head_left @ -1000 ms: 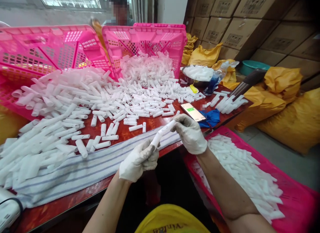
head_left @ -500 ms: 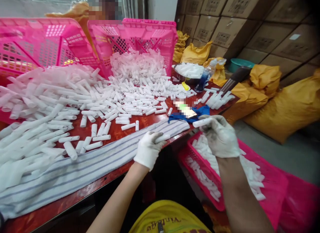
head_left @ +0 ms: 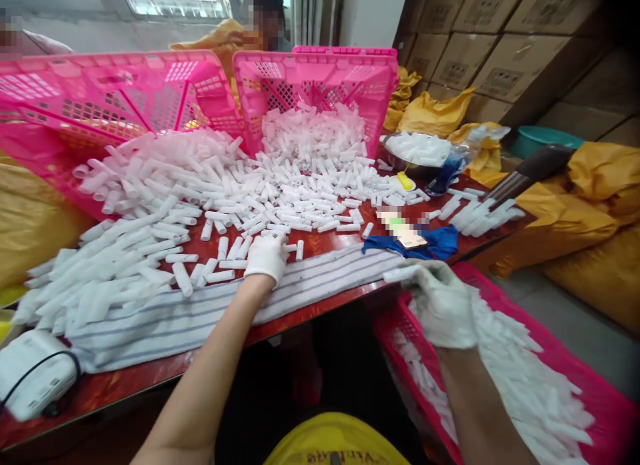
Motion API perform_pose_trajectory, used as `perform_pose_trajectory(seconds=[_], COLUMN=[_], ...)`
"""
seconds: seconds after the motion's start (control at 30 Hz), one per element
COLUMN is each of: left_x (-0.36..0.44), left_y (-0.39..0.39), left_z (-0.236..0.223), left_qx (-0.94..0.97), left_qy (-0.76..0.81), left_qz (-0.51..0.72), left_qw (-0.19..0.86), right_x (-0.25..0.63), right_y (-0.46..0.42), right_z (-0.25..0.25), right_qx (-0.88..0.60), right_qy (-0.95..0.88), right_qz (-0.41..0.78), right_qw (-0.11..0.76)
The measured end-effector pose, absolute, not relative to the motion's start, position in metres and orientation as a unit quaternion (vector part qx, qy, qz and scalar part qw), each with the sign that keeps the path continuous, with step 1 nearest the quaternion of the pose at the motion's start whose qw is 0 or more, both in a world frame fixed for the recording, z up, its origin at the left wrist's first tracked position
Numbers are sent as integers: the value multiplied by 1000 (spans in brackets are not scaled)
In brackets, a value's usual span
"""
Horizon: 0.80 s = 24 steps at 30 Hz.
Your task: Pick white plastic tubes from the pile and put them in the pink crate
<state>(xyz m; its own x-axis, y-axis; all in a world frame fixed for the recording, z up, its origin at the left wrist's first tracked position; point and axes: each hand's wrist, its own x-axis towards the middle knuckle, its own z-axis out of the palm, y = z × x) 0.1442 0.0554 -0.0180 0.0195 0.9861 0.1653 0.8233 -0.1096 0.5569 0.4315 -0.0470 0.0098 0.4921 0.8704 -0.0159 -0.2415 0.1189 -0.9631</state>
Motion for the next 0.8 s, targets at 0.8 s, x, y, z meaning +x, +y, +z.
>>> perform_pose_trajectory(seconds=[0.8], left_x=[187], left_y=[-41], left_z=[-19], left_qx=[618], left_qy=[602], left_qz=[475], left_qw=[173], right_x=[333], right_y=[-2], right_z=[12], right_qx=[-435], right_qy=[-453], right_qz=[540], right_qw=[560])
